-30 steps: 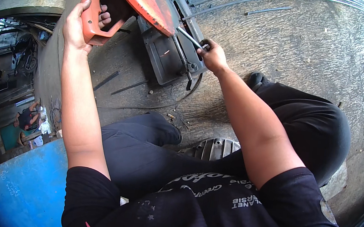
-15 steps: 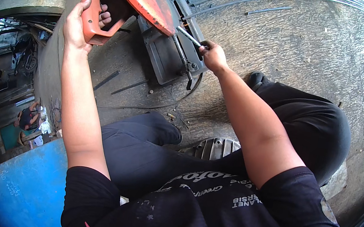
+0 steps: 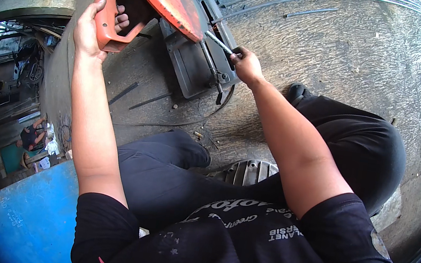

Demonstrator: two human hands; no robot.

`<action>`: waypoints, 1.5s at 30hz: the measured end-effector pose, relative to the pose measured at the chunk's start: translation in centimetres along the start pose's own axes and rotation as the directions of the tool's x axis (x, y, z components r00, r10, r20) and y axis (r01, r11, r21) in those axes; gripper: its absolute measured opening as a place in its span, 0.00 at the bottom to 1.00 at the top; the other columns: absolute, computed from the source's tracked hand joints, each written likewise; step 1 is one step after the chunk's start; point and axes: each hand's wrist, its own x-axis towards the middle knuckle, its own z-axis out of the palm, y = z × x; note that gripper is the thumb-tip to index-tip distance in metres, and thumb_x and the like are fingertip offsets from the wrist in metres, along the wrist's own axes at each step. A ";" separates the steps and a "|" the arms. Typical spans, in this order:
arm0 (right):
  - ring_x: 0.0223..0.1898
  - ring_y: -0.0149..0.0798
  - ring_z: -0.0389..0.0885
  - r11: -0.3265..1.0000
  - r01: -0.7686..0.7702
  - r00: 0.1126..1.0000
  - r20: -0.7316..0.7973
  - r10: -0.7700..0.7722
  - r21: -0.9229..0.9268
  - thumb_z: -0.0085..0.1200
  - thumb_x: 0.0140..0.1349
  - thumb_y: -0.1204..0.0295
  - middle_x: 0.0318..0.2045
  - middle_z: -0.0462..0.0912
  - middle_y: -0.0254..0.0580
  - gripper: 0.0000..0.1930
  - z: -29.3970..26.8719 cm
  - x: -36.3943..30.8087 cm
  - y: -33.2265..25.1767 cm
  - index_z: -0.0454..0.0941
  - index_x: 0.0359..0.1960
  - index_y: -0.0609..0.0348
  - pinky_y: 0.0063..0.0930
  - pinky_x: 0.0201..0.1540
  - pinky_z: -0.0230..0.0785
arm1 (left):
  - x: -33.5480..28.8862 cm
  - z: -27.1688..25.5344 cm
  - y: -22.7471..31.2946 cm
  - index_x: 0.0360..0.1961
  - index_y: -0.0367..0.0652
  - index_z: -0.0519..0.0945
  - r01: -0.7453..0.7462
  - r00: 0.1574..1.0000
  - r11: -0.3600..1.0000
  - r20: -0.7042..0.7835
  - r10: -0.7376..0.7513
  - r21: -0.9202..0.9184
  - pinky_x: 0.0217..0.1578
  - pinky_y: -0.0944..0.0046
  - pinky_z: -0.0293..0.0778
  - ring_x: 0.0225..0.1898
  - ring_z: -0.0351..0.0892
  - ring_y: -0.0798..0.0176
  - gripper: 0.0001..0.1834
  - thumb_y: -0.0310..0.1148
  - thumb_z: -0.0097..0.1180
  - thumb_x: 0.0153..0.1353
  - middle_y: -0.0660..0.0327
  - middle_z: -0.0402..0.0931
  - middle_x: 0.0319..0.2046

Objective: Measuring and cutting a thin metal rod using a circular metal chop saw.

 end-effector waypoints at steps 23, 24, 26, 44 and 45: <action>0.49 0.44 0.78 0.574 0.157 0.984 0.080 -0.158 -0.804 0.43 0.56 0.67 0.42 0.82 0.42 0.15 -7.5 4.9 -12.2 0.81 0.40 0.43 0.54 0.59 0.49 | -0.1 0.0 -0.2 0.54 0.29 0.66 -0.030 0.999 0.999 -0.020 0.030 0.023 0.40 0.59 0.77 0.36 0.77 0.56 0.26 0.40 0.45 0.61 0.49 0.74 0.38; 0.49 0.45 0.78 0.573 0.174 0.981 0.088 -0.175 -0.801 0.44 0.55 0.67 0.42 0.82 0.43 0.15 -8.1 5.3 -12.4 0.81 0.40 0.43 0.54 0.60 0.48 | -0.1 0.0 -0.2 0.54 0.29 0.66 -0.028 0.999 0.999 -0.019 0.028 0.025 0.41 0.59 0.77 0.36 0.77 0.56 0.26 0.40 0.45 0.62 0.49 0.74 0.38; 0.50 0.44 0.77 0.564 0.188 0.981 0.129 -0.143 -0.804 0.44 0.55 0.67 0.44 0.82 0.42 0.15 -9.0 5.8 -13.0 0.81 0.40 0.44 0.55 0.60 0.47 | -0.1 -0.1 -0.1 0.54 0.29 0.66 -0.025 0.999 0.999 -0.022 0.025 0.029 0.41 0.59 0.77 0.36 0.77 0.56 0.26 0.40 0.45 0.62 0.49 0.74 0.39; 0.45 0.46 0.80 0.434 0.377 0.920 0.278 -0.276 -0.818 0.46 0.56 0.60 0.36 0.83 0.44 0.12 -9.0 10.0 -13.9 0.80 0.33 0.49 0.62 0.58 0.51 | 0.2 -0.6 0.1 0.55 0.28 0.65 -0.012 1.000 1.000 0.011 0.011 0.019 0.43 0.58 0.77 0.37 0.77 0.55 0.27 0.40 0.44 0.62 0.47 0.74 0.41; 0.45 0.47 0.80 0.433 0.375 0.921 0.274 -0.277 -0.820 0.46 0.56 0.61 0.37 0.83 0.43 0.12 -9.0 10.0 -13.7 0.80 0.33 0.49 0.64 0.57 0.51 | 0.3 -0.5 0.2 0.55 0.28 0.65 -0.010 1.000 1.000 0.008 0.010 0.023 0.43 0.58 0.77 0.37 0.77 0.55 0.27 0.40 0.43 0.62 0.47 0.74 0.41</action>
